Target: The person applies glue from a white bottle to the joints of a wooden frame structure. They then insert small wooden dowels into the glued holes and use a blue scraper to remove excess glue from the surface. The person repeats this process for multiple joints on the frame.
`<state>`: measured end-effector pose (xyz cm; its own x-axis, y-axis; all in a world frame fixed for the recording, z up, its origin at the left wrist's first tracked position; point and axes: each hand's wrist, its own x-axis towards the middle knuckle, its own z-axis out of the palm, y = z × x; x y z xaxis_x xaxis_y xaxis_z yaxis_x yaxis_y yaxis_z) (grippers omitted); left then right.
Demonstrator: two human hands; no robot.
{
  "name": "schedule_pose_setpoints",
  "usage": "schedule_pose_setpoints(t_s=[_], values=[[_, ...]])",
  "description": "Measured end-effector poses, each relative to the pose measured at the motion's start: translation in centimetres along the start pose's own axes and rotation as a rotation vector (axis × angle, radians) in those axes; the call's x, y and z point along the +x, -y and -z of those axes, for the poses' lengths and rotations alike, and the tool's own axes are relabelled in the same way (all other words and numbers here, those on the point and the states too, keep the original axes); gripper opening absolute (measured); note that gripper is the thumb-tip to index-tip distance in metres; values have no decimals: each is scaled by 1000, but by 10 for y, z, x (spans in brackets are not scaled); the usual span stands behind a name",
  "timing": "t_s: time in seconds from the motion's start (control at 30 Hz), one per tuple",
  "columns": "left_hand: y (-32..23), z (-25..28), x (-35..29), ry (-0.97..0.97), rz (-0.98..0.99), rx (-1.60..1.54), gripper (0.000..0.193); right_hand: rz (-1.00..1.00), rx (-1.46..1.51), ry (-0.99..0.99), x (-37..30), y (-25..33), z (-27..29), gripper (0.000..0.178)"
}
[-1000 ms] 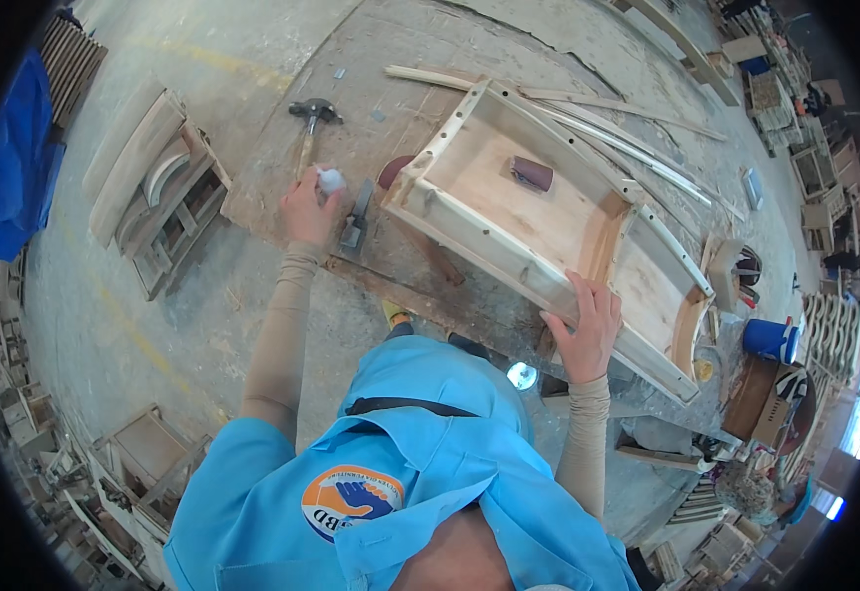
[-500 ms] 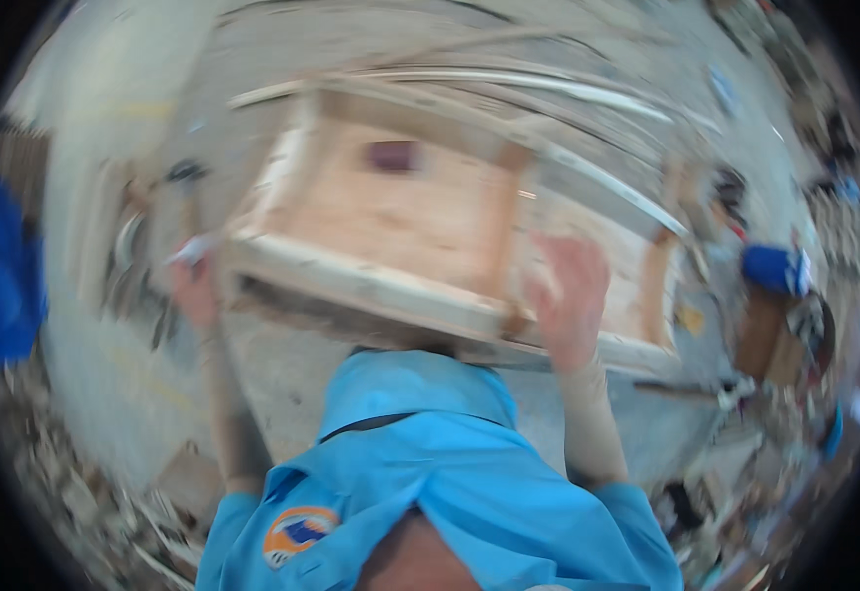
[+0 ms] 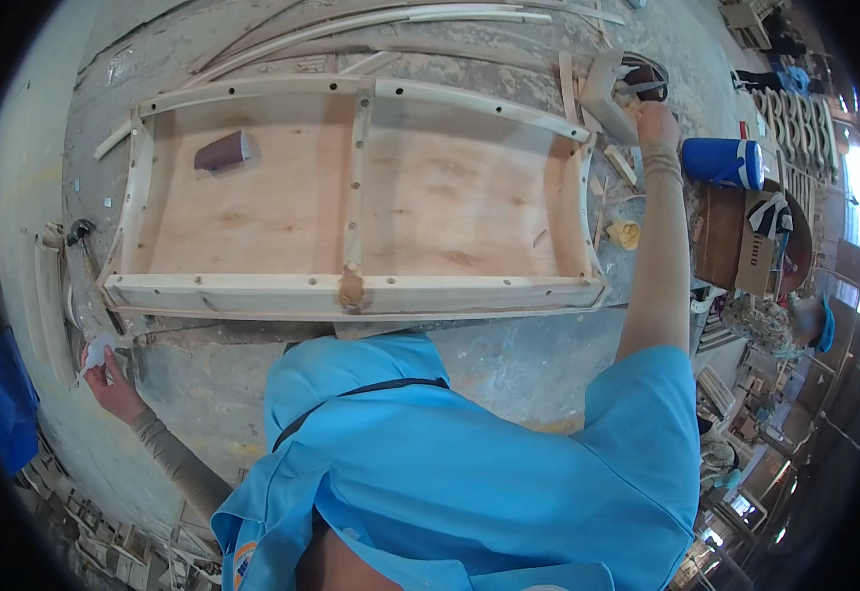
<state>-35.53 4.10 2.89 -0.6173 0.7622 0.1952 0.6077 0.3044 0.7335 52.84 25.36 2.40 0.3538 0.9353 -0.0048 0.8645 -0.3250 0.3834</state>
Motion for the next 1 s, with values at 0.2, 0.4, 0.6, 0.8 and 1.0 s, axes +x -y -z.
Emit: schedule_pose_setpoints(t_s=[0.2, 0.4, 0.6, 0.8, 1.0], values=[[-13, 25, -23, -16, -12, 142, 39, 52, -100, 140, 23, 4, -10, 24], [-17, 29, -26, 4, -21, 191, 37, 97, -104, 219, 44, -7, -25, 25], [-34, 21, -25, 4, -80, 127, 36, 110, -120, 287, 60, -19, -45, 29], [-44, 22, -21, -7, -94, 119, 36, 191, -78, 233, 71, -32, -69, 25], [-80, 20, -23, -61, -139, 75, 34, 152, 17, -73, 35, -21, -43, 21]])
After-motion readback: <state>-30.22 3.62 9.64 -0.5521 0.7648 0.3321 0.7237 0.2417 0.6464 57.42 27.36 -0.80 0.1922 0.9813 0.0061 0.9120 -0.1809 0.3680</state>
